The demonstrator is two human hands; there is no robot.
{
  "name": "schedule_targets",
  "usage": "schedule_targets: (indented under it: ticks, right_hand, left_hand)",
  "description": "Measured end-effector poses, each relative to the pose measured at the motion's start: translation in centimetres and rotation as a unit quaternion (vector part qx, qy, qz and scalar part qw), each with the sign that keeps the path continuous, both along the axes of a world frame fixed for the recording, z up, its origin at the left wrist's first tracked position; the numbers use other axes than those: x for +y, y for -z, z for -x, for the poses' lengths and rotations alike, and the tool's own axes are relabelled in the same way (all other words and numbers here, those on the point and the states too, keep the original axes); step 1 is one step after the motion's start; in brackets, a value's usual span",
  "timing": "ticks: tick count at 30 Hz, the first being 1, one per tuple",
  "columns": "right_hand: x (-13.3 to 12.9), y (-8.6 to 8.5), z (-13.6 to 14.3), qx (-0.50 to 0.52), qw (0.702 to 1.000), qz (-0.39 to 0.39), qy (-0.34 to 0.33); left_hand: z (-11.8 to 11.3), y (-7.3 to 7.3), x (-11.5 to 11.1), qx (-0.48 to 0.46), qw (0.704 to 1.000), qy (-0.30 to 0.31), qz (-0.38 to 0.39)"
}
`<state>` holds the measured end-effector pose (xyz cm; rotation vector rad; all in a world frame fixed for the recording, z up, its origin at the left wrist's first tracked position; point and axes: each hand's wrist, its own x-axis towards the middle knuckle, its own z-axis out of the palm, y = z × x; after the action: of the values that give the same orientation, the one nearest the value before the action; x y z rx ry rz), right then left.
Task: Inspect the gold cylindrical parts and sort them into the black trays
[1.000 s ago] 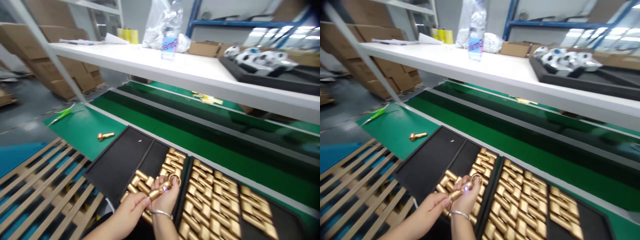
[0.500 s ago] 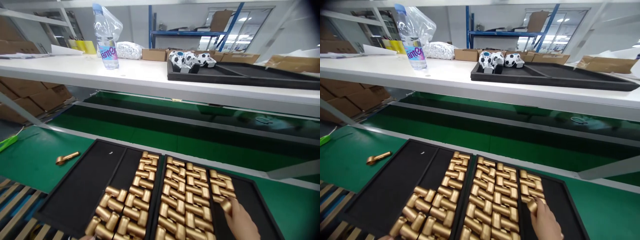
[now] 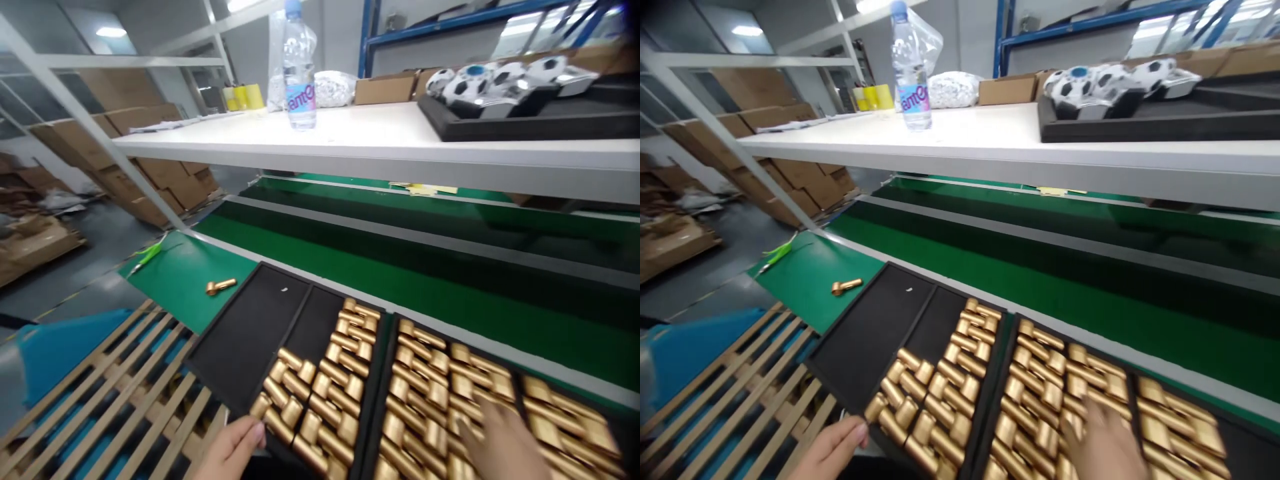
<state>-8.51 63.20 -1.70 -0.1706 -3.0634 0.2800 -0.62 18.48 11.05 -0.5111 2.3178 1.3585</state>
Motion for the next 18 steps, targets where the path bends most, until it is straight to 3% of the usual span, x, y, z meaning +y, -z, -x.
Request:
schedule_targets:
  ticks: [2, 4, 6, 7, 9, 11, 14, 15, 16, 18]
  right_hand:
    - [-9.5, -1.5, 1.9, 0.010, 0.986, 0.106, -0.130]
    - [-18.6, -2.1, 3.2, -0.024, 0.966, 0.156, -0.205]
    - [-25.4, -1.5, 3.9, -0.055, 0.949, 0.167, -0.261]
    - [-27.6, -0.9, 4.2, -0.071, 0.941, 0.173, -0.283]
    - [-29.7, 0.0, 4.7, -0.092, 0.926, 0.181, -0.317]
    - [-29.6, 0.2, 5.1, -0.087, 0.921, 0.198, -0.325]
    - [-28.4, -1.5, 4.8, -0.047, 0.903, 0.352, -0.242]
    - [-28.3, -2.4, 4.5, -0.040, 0.877, 0.444, -0.181]
    - [-28.4, -3.4, 4.1, -0.035, 0.832, 0.544, -0.104]
    - [-29.3, -5.6, 3.4, -0.040, 0.686, 0.724, 0.064]
  left_hand:
    - [0.3, -0.3, -0.9, 0.005, 1.000, -0.005, -0.025]
    - [0.6, -0.4, -1.9, 0.014, 0.999, 0.000, -0.048]
    - [0.8, -0.6, -2.8, 0.025, 0.998, 0.004, -0.064]
    - [0.8, -0.6, -3.3, 0.030, 0.997, 0.004, -0.070]
    - [0.8, -0.8, -4.0, 0.040, 0.996, -0.002, -0.075]
    - [0.8, -1.2, -4.5, 0.040, 0.996, -0.007, -0.082]
    - [1.1, -1.9, -4.3, 0.040, 0.992, -0.004, -0.118]
    - [1.3, -2.1, -4.0, 0.044, 0.990, 0.004, -0.132]
    - [1.5, -2.4, -3.6, 0.050, 0.989, 0.017, -0.140]
    - [2.0, -2.8, -2.6, 0.061, 0.987, 0.051, -0.140]
